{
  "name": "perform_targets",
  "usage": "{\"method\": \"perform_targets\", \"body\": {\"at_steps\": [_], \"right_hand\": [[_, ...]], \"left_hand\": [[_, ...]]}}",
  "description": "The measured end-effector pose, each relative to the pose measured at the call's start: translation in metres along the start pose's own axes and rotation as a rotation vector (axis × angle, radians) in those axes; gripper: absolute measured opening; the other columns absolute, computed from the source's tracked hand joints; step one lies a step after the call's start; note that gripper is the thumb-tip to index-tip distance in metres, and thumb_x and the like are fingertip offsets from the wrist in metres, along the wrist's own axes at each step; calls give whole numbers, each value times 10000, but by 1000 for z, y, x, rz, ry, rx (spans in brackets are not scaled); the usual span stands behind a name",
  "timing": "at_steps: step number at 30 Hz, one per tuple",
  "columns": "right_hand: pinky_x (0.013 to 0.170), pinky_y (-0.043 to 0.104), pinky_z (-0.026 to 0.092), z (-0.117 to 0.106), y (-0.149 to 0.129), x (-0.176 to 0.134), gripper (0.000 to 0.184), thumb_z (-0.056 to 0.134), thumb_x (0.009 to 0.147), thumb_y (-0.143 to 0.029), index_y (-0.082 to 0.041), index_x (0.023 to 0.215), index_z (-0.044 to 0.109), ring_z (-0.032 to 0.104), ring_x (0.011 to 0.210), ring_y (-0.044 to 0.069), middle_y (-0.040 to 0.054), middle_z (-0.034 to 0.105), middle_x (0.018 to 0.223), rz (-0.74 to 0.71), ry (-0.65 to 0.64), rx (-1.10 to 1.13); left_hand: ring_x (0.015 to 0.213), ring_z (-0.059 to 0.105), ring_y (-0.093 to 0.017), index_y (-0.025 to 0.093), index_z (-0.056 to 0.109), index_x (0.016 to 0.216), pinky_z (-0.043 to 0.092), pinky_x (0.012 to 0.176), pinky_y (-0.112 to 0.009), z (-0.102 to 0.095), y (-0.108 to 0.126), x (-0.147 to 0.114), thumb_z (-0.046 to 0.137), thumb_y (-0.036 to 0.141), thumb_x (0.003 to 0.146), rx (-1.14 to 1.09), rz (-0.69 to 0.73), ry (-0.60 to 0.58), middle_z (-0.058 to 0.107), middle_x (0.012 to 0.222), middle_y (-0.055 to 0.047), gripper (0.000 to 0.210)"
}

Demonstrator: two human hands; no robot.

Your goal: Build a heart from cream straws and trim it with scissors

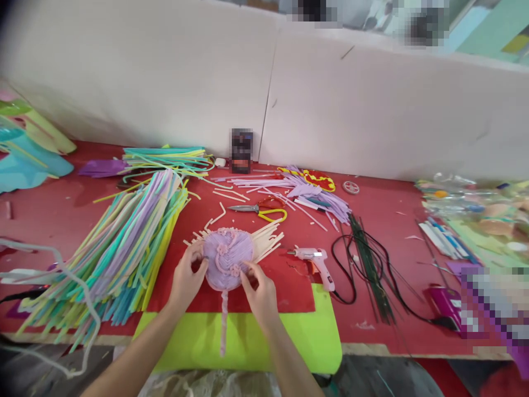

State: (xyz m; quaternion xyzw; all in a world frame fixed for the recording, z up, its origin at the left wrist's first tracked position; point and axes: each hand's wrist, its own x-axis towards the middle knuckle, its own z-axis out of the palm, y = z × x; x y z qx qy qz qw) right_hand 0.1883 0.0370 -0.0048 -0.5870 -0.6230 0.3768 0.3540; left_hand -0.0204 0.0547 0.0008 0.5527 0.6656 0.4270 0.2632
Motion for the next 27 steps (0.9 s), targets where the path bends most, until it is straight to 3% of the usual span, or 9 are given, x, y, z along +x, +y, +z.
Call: {"method": "perform_targets", "body": {"at_steps": [4, 7, 10, 16, 22, 27], "right_hand": [[644, 236, 516, 1, 5, -4, 299, 528, 932, -367, -205, 1163, 628, 647, 755, 146, 52, 700, 949, -84, 33, -41], [696, 252, 534, 2, 4, -6, 290, 537, 928, -335, -209, 1174, 627, 665, 798, 155, 62, 714, 1026, -130, 31, -55], [757, 262, 541, 1, -3, -7, 267, 542, 926, -340, -223, 1143, 643, 673, 865, 167, 55, 716, 1018, -71, 2, 18], [826, 287, 552, -3, -19, -6, 285, 607, 884, -398, -211, 1098, 616, 659, 973, 190, 73, 680, 1078, 139, -10, 400], [711, 284, 568, -14, -26, -2, 326, 668, 843, -391, -221, 1094, 548, 671, 788, 162, 39, 673, 961, 230, 4, 541], [649, 281, 563, -27, -29, 3, 306, 669, 847, -376, -231, 1080, 534, 661, 676, 147, 21, 672, 865, 208, 47, 528]], "left_hand": [[781, 583, -160, 209, 537, 1173, 474, 781, -309, -2, 1, -6, 535, 212, 827, 20, 5, 34, 604, 848, 1, 346], [815, 590, -162, 215, 528, 1186, 473, 816, -317, -4, 1, -7, 546, 219, 832, 26, 13, 69, 608, 874, -2, 354], [810, 601, -152, 208, 515, 1202, 488, 796, -295, -5, 2, -5, 541, 230, 854, -25, 28, 61, 607, 862, 2, 350], [784, 616, -132, 217, 475, 1278, 516, 766, -266, -7, 3, -7, 540, 242, 882, -78, 85, 22, 618, 873, 6, 402], [1060, 640, -195, 219, 416, 1346, 501, 943, -360, -5, 0, -15, 541, 303, 905, -33, 144, -34, 634, 1211, -93, 466], [987, 666, -187, 219, 288, 1448, 496, 960, -403, -7, 1, -16, 450, 293, 952, -88, 118, -113, 693, 1025, -71, 527]]}}
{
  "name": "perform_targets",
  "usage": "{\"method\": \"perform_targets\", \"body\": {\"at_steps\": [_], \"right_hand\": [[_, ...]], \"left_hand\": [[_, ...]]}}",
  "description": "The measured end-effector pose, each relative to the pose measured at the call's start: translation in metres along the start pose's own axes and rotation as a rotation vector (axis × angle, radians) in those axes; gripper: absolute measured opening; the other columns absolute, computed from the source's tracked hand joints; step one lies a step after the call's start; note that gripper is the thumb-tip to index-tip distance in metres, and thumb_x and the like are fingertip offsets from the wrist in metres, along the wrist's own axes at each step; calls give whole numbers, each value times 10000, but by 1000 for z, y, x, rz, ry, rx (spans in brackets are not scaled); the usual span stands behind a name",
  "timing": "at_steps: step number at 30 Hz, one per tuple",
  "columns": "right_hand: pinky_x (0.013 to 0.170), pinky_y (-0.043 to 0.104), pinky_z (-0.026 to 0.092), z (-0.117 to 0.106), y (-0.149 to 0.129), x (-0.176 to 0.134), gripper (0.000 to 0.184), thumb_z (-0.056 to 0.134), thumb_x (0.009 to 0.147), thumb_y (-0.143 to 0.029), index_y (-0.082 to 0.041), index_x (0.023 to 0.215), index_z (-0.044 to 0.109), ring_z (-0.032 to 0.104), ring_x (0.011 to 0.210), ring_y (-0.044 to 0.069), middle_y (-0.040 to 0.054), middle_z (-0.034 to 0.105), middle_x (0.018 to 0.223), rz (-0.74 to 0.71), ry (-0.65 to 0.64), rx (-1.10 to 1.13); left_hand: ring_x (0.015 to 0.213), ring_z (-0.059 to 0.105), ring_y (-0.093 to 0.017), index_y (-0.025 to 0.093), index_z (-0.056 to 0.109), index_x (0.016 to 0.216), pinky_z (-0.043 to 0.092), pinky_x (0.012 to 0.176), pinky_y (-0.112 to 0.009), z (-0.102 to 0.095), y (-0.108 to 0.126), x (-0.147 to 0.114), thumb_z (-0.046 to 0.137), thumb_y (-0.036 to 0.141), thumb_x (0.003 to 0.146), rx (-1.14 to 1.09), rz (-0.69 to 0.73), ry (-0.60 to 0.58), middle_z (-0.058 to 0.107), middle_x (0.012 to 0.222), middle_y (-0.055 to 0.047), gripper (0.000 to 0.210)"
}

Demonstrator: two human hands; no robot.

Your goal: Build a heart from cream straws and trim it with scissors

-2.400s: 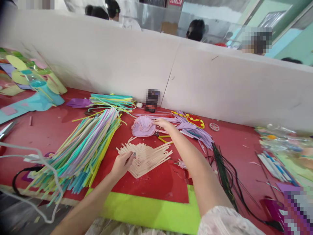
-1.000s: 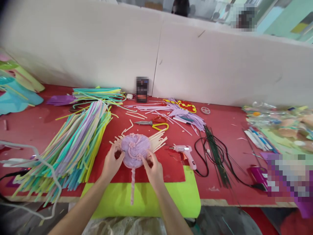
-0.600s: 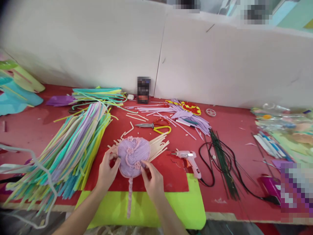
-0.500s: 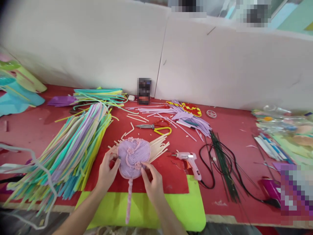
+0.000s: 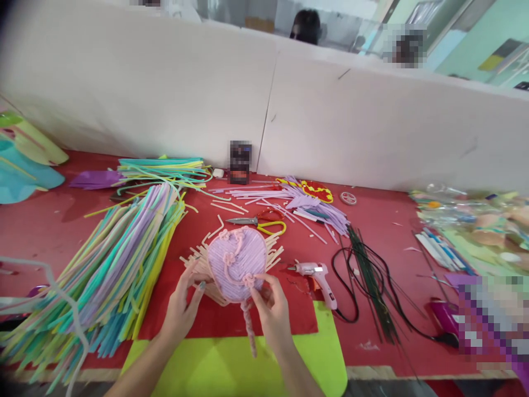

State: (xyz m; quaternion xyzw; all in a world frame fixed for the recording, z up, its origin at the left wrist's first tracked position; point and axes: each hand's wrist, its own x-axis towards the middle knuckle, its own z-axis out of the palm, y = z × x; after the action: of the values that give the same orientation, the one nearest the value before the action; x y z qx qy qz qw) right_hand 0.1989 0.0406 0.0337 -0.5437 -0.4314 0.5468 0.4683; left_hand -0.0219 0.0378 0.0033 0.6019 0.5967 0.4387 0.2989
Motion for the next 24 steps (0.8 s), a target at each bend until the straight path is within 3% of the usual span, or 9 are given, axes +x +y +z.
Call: {"method": "perform_targets", "body": {"at_steps": [6, 10, 13, 17, 20, 22, 24], "right_hand": [[597, 299, 569, 2, -6, 1, 285, 656, 852, -372, -235, 1069, 532, 671, 645, 160, 16, 663, 843, -29, -61, 35], [583, 265, 572, -14, -32, 21, 305, 659, 845, -340, -246, 1104, 529, 675, 692, 148, 31, 668, 935, -125, -64, -50], [736, 267, 581, -34, -69, 68, 362, 638, 851, -278, -272, 1195, 528, 672, 918, 158, 52, 628, 1162, -260, -121, -256], [773, 284, 575, -42, -108, 165, 488, 590, 841, -182, -263, 1312, 491, 641, 1020, 172, 72, 588, 1262, -394, -347, -437], [838, 287, 554, -30, -113, 233, 606, 554, 852, -131, -222, 1426, 381, 634, 1046, 154, 88, 601, 1255, -446, -501, -629], [833, 255, 541, -22, -108, 267, 659, 542, 876, -140, -229, 1480, 294, 650, 1005, 126, 68, 643, 1203, -433, -478, -930], [867, 275, 525, -20, -102, 292, 618, 555, 887, -158, -213, 1466, 346, 661, 983, 135, 81, 666, 1183, -416, -441, -1042]], "left_hand": [[1122, 628, -208, 240, 268, 1462, 490, 975, -414, -1, -5, 2, 467, 294, 943, 21, -3, 27, 664, 1181, -94, 559], [1181, 590, -221, 244, 474, 1335, 479, 996, -399, 1, -4, 4, 481, 273, 932, 102, 23, -16, 633, 1251, -90, 404], [1180, 575, -222, 246, 614, 1153, 463, 1016, -388, 1, 0, 8, 487, 243, 919, 138, 86, -26, 628, 1224, -80, 266], [1164, 572, -201, 243, 618, 1117, 471, 996, -355, 1, -1, 11, 465, 215, 929, 133, 103, -30, 618, 1202, -77, 244], [1150, 580, -203, 240, 617, 1116, 474, 989, -357, 1, -7, 12, 468, 210, 926, 160, 94, -14, 622, 1193, -77, 243], [1140, 588, -208, 236, 623, 1108, 478, 986, -361, 1, -11, 13, 471, 209, 920, 172, 92, 1, 630, 1180, -78, 243], [1130, 596, -210, 235, 630, 1102, 485, 980, -364, 1, -14, 14, 469, 208, 919, 178, 97, 8, 636, 1166, -80, 245]]}}
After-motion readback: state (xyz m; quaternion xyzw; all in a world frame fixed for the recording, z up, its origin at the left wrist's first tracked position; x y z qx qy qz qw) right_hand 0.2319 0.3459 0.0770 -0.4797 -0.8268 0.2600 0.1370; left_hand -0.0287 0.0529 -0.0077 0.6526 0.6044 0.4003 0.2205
